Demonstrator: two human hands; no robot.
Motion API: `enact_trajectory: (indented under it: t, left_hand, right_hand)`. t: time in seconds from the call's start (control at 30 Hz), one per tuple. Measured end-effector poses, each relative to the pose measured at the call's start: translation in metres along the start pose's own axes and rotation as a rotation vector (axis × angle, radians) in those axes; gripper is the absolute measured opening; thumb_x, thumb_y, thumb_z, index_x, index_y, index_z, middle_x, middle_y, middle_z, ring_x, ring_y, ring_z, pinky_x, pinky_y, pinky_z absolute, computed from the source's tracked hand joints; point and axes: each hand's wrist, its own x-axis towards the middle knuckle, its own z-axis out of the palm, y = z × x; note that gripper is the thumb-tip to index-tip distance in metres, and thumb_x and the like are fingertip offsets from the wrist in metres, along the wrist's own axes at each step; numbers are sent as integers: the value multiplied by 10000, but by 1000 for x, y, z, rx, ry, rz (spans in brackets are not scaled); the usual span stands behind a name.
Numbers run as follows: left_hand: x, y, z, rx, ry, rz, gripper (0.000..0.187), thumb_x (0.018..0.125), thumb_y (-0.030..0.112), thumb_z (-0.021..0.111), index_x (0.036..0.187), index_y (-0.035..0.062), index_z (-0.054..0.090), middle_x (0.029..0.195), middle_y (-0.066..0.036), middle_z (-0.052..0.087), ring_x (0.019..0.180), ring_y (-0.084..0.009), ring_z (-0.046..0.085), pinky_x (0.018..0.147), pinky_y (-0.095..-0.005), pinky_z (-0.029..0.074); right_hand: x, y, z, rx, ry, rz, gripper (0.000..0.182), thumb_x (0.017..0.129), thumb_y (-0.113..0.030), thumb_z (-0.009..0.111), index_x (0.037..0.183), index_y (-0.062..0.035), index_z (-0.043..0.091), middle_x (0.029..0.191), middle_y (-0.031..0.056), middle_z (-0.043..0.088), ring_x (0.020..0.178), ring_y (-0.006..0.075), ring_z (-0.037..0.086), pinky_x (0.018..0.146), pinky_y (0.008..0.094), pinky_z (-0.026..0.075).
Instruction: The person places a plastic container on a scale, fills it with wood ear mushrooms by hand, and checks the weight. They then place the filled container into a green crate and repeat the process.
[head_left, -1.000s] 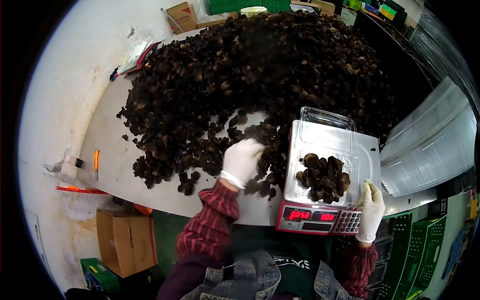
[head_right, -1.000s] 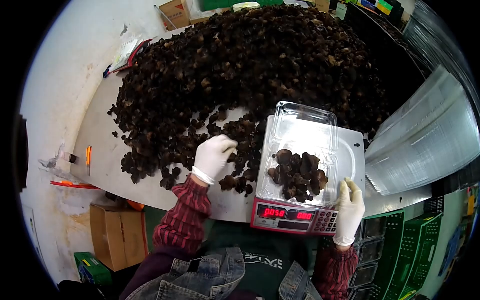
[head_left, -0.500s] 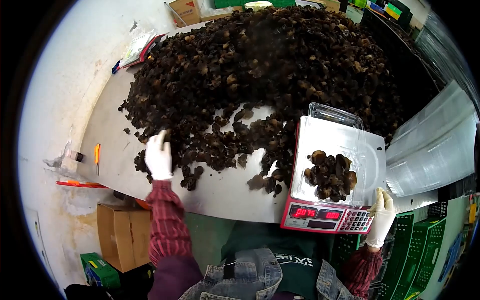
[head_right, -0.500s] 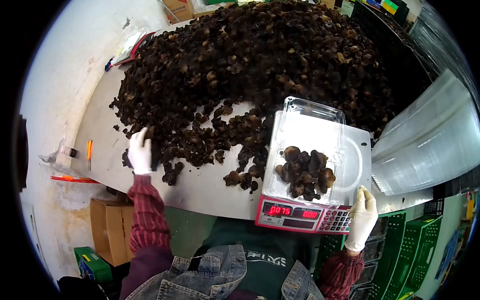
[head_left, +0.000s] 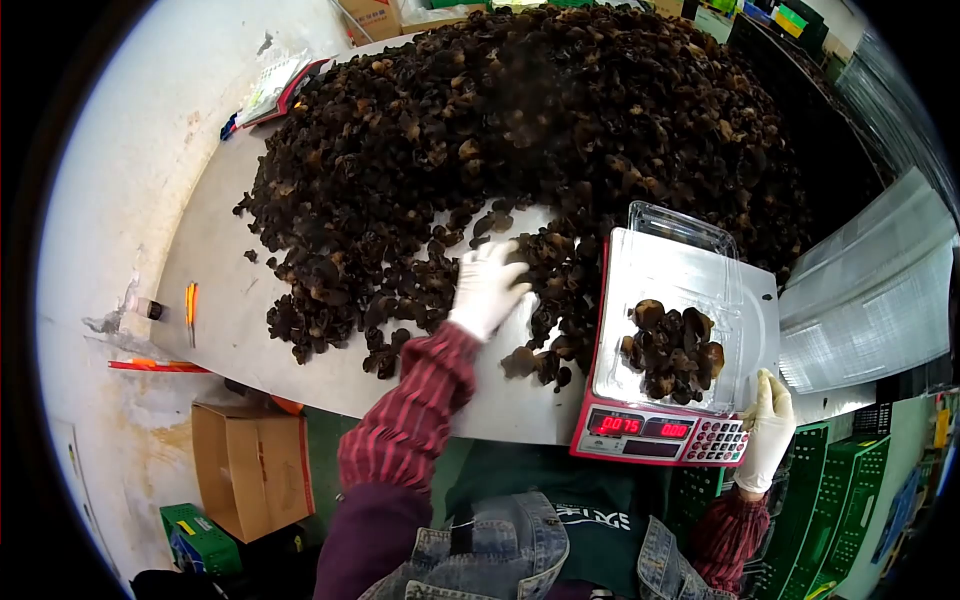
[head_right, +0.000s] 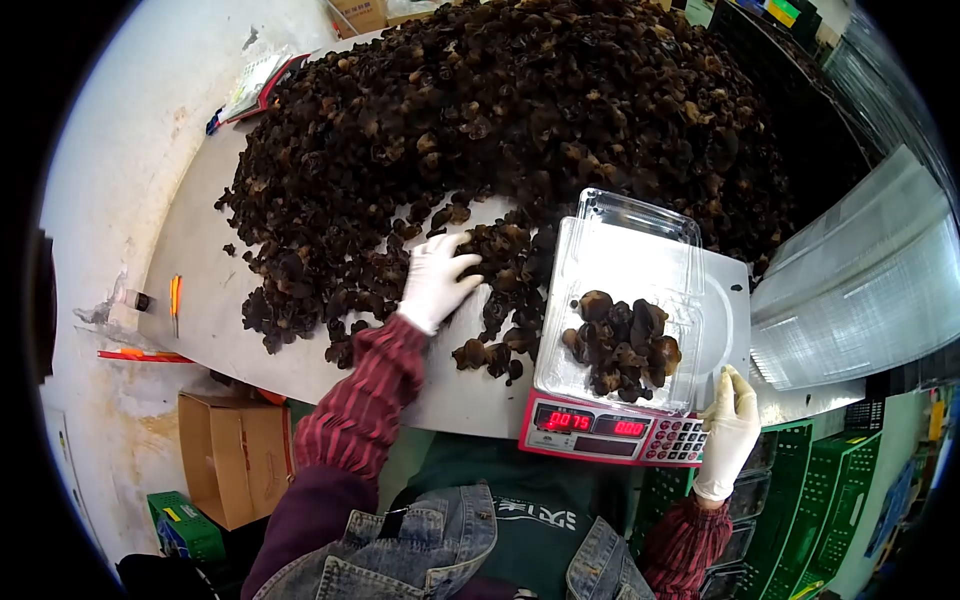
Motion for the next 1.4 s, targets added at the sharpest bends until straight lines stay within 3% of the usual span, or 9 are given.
enact_trajectory:
  t: [0.2, 0.37, 0.57, 0.77, 0.87, 1.0, 1.13, 1.27, 1.4]
  left_hand:
    - [8, 4, 10, 40, 29, 11, 173, 643, 182, 734, 796, 125, 680, 1208, -61, 591, 1218, -267, 465, 1007, -431, 308]
    - [-21, -25, -101, 103, 375, -111, 158, 666, 74, 709, 810, 20, 671, 1077, -155, 655, 1018, -327, 605, 900, -407, 477]
    - [-117, -144, -172, 712, 231, -651, 433, 785, 186, 719, 1205, 115, 640, 1244, -153, 584, 1181, -316, 517, 997, -422, 409]
    - [-80, -51, -93, 29, 182, -222, 374, 799, 145, 718, 1163, 92, 653, 1223, -129, 587, 1163, -305, 526, 993, -380, 435]
    - [-63, -40, -35, 139, -19, -233, 591, 803, 386, 699, 1356, 263, 531, 1445, -160, 421, 1338, -386, 354, 1096, -566, 228]
    - [-22, -22, -14, 47, -174, -286, 594, 812, 578, 604, 1353, 348, 520, 1485, -140, 374, 1369, -407, 283, 1071, -593, 242]
    - [-30, 0, 1, 224, -88, -60, 484, 752, 453, 715, 1191, 261, 642, 1331, -105, 522, 1180, -329, 480, 916, -453, 409]
    - [-24, -25, -3, 134, 98, 22, 218, 731, 206, 758, 939, 171, 702, 832, -58, 588, 757, -236, 610, 600, -336, 508]
    - [9, -14, -22, -283, 84, -166, 216, 753, 162, 767, 959, 121, 718, 906, -81, 642, 788, -248, 644, 696, -308, 523]
  right_hand:
    - [-3, -2, -9, -31, 22, 14, 258, 971, -160, 570, 1139, 28, 627, 645, -15, 536, 498, 23, 400, 457, 185, 311]
    - [3, 10, -13, -23, 19, 30, 262, 969, -169, 576, 1137, 24, 630, 643, -13, 539, 493, 24, 399, 456, 186, 311]
    - [6, 11, -7, -2, -2, 47, 261, 962, -165, 587, 1131, 29, 633, 643, -14, 540, 496, 24, 401, 459, 190, 303]
    - [3, 6, -3, -24, 4, 55, 266, 946, -174, 616, 1112, 32, 640, 723, -5, 579, 517, 21, 414, 487, 182, 330]
    - [0, 2, -3, -30, -18, 34, 256, 950, -171, 606, 1114, 22, 644, 706, -4, 567, 519, 25, 426, 486, 184, 335]
    - [-3, 1, -3, -38, -18, 41, 251, 957, -173, 595, 1110, 18, 649, 649, -9, 539, 516, 28, 435, 479, 186, 326]
    - [-4, 2, -2, -39, -34, 68, 256, 965, -166, 590, 1125, 30, 625, 673, -11, 550, 513, 24, 423, 477, 181, 338]
    - [-6, -1, 0, -4, -77, 58, 281, 962, -179, 598, 1142, 37, 615, 683, -9, 557, 526, 27, 433, 493, 184, 359]
    - [-2, -2, 3, -11, -201, -15, 399, 948, -237, 626, 1225, 45, 563, 850, 25, 580, 633, 56, 459, 559, 197, 401]
